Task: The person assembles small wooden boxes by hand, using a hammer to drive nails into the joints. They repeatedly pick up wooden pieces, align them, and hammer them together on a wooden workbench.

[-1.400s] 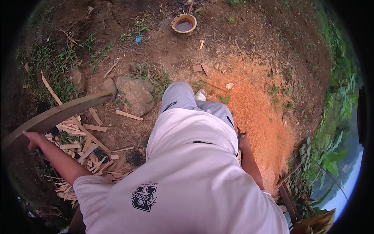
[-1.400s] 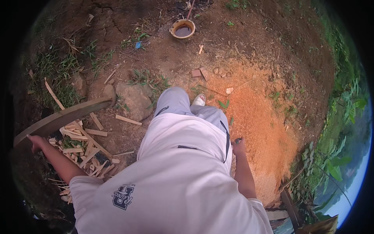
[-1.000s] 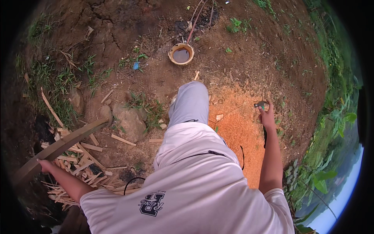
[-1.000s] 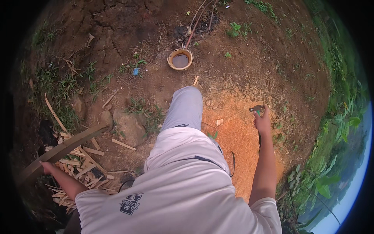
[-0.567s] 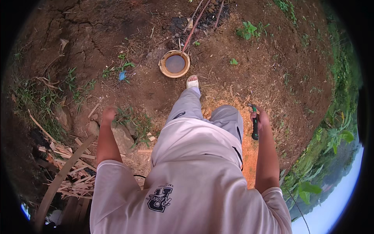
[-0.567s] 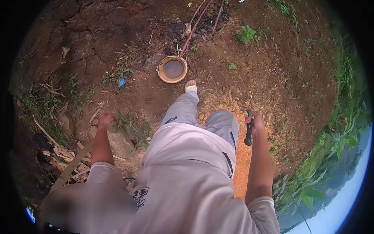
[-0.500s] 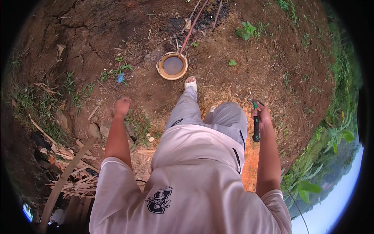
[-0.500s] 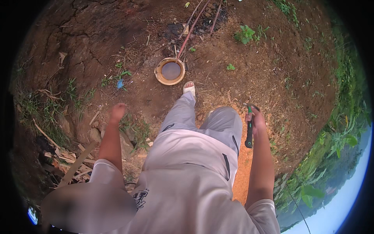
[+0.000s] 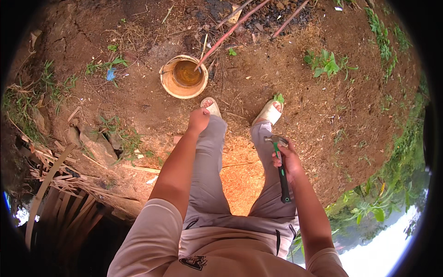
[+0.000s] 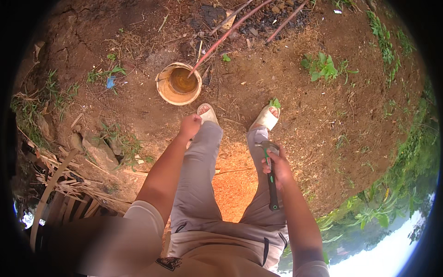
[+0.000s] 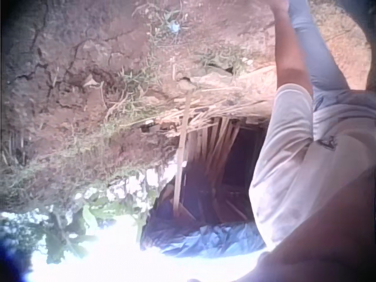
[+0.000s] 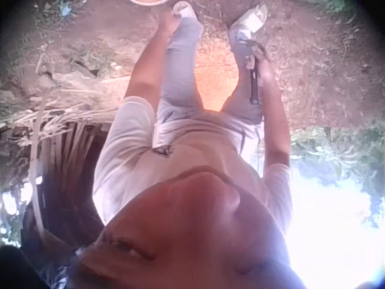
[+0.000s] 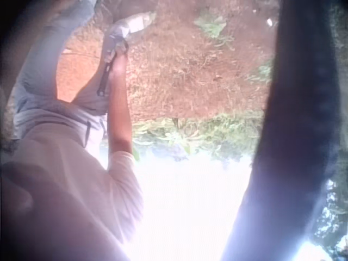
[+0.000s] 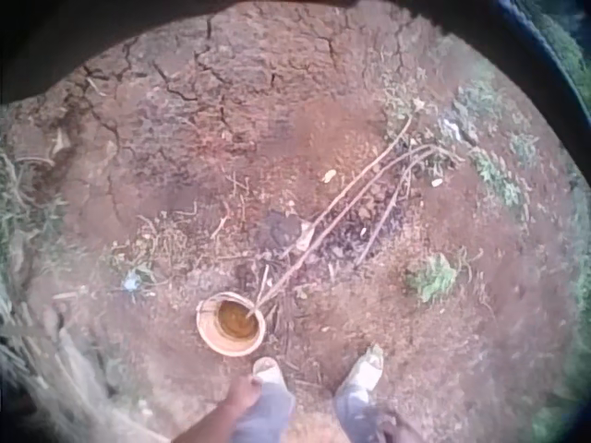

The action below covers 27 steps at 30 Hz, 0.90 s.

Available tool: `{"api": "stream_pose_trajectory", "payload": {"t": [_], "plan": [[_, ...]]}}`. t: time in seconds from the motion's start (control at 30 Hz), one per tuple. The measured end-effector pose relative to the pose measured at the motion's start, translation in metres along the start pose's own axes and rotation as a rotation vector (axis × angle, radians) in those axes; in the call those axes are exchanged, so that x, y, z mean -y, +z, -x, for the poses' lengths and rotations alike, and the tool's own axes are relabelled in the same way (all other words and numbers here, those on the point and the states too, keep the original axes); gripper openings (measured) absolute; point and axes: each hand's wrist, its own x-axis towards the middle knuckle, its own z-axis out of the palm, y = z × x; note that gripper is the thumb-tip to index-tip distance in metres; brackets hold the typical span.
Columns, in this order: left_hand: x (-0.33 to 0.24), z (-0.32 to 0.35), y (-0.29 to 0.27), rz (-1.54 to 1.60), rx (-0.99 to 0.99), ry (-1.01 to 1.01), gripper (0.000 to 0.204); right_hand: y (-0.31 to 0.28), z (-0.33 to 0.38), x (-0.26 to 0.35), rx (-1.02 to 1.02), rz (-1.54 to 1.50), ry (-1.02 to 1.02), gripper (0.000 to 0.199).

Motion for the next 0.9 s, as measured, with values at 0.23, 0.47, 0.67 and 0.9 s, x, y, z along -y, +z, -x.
{"api": "stream_pose_trajectory", "payload": {"t": [0.23, 0.47, 0.67, 0.9], "plan": [[0.012, -0.144, 0.104, 0.066, -0.006, -0.029, 0.037, -0.037, -0.086, 0.015, -0.072, 0.194, 0.168, 0.056], [0.025, -0.229, 0.156, -0.09, -0.522, 0.217, 0.032, -0.043, -0.102, 0.038, -0.057, 0.376, 0.179, 0.061], [0.003, -0.24, 0.157, -0.114, -0.566, 0.057, 0.021, -0.045, -0.1, 0.04, -0.059, 0.334, 0.191, 0.065], [-0.011, -0.24, 0.149, -0.223, -0.57, -0.058, 0.011, -0.04, -0.093, 0.041, -0.018, 0.33, 0.196, 0.071]]}}
